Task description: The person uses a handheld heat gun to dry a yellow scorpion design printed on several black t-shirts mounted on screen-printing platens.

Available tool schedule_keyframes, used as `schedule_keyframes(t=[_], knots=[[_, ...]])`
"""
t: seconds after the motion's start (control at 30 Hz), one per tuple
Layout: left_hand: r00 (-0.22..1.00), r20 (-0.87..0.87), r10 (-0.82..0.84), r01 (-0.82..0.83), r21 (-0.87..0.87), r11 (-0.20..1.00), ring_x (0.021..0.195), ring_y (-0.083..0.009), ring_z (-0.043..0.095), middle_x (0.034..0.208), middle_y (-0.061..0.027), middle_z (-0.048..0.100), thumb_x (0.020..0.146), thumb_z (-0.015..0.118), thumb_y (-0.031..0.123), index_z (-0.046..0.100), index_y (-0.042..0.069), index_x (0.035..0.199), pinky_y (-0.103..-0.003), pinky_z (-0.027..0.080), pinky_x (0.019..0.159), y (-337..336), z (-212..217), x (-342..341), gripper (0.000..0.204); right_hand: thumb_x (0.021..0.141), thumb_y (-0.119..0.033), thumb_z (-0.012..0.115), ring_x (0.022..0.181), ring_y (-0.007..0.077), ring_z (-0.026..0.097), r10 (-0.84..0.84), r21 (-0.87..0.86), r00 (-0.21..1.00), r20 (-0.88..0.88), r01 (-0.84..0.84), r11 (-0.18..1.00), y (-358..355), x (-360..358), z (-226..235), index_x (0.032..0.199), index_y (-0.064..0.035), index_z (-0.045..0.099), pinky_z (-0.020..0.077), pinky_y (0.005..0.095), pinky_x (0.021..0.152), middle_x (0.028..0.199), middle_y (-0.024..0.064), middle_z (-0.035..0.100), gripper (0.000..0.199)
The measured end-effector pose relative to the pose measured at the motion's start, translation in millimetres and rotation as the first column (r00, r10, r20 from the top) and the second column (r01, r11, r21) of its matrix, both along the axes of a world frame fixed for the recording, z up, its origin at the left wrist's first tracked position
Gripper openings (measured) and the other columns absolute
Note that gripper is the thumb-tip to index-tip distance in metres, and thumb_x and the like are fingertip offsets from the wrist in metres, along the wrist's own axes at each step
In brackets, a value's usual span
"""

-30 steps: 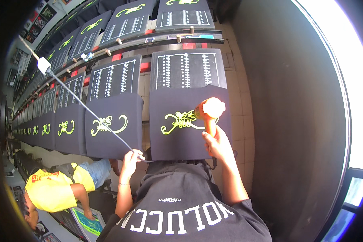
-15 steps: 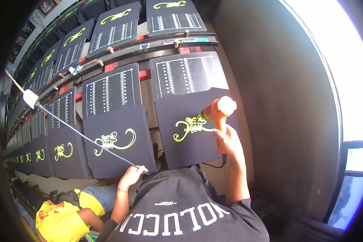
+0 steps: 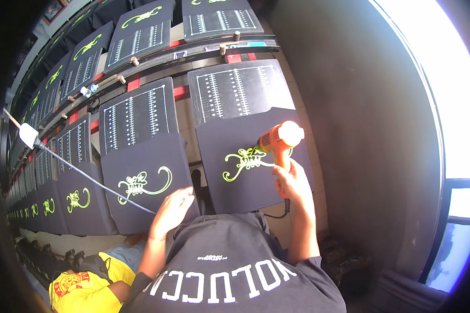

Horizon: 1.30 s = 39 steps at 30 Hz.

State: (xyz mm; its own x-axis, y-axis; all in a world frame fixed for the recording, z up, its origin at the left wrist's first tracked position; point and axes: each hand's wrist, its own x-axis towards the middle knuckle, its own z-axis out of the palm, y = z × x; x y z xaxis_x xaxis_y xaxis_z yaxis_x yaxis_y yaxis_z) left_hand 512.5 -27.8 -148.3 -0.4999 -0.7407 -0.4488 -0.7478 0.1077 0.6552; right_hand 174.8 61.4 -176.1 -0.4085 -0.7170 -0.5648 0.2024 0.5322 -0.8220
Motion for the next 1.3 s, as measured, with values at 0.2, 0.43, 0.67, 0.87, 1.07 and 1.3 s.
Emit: schedule_keyframes(t=[0.2,0.43,0.67,0.87,1.07,1.3], knots=[[0.883,-0.198,0.425,-0.347,0.334,0.877,0.129,-0.0246,0.054,0.142,-0.0229,0.054,0.104,0.055,0.027,0.026,0.001,0.157,-0.033,0.039,0.110,-11.3,-130.9,-30.3,0.065,0.093,-0.019,0.064,0.058,0.0089,0.056,0.055,0.015,0.998,0.035,-0.056,0.998,-3.1,4.9,2.9,0.100,-0.0045,0.058,0.0479,0.0268,0.052,0.073,0.0014,0.057,0.017],[0.851,-0.243,0.465,-0.311,0.480,0.820,0.138,-0.0213,0.043,0.150,-0.0181,0.045,0.104,0.053,0.024,0.015,-0.001,0.158,-0.030,0.032,0.115,-7.2,-156.3,-31.8,0.070,0.092,-0.019,0.065,0.058,0.0090,0.056,0.055,-0.005,0.998,0.020,-0.055,0.998,1.9,12.9,3.4,0.101,-0.0045,0.057,0.0472,0.0264,0.051,0.072,0.0013,0.057,0.018],[0.984,-0.136,0.112,-0.070,0.282,0.957,0.151,-0.0325,0.024,0.161,-0.0297,0.019,0.105,0.047,0.024,0.002,-0.007,0.156,-0.036,0.023,0.122,-6.5,-144.3,-25.3,0.075,0.093,-0.016,0.063,0.061,0.0088,0.056,0.051,0.015,0.999,0.004,-0.052,0.999,8.3,15.1,6.4,0.103,-0.0038,0.058,0.0486,0.0261,0.055,0.082,0.0023,0.061,0.017],[0.992,-0.009,-0.123,0.123,0.121,0.985,0.149,-0.0405,0.025,0.159,-0.0352,0.017,0.099,0.056,0.021,-0.007,-0.009,0.154,-0.040,0.025,0.122,-2.1,-143.4,-18.9,0.089,0.094,-0.018,0.063,0.062,0.0088,0.056,0.076,0.056,0.997,0.001,-0.076,0.996,16.0,13.4,9.6,0.104,-0.0030,0.058,0.0495,0.0268,0.056,0.088,0.0036,0.064,0.019],[0.976,0.089,-0.197,0.193,0.050,0.980,0.148,-0.0402,0.026,0.159,-0.0347,0.016,0.091,0.070,0.015,-0.010,-0.008,0.154,-0.041,0.027,0.122,2.2,-138.8,-20.7,0.104,0.093,-0.017,0.063,0.058,0.0089,0.055,0.038,0.021,0.999,0.004,-0.038,0.999,25.4,13.8,1.0,0.100,-0.0036,0.057,0.0475,0.0267,0.053,0.077,0.0023,0.059,0.016],[0.973,0.089,-0.212,0.205,0.088,0.975,0.148,-0.0393,0.028,0.159,-0.0341,0.018,0.088,0.074,0.013,-0.011,-0.007,0.154,-0.041,0.029,0.121,-0.6,-135.6,-20.7,0.110,0.093,-0.016,0.064,0.053,0.0087,0.053,0.008,0.003,1.000,0.003,-0.008,1.000,30.7,23.3,8.3,0.098,-0.0044,0.057,0.0437,0.0258,0.049,0.067,0.0005,0.055,0.015]])
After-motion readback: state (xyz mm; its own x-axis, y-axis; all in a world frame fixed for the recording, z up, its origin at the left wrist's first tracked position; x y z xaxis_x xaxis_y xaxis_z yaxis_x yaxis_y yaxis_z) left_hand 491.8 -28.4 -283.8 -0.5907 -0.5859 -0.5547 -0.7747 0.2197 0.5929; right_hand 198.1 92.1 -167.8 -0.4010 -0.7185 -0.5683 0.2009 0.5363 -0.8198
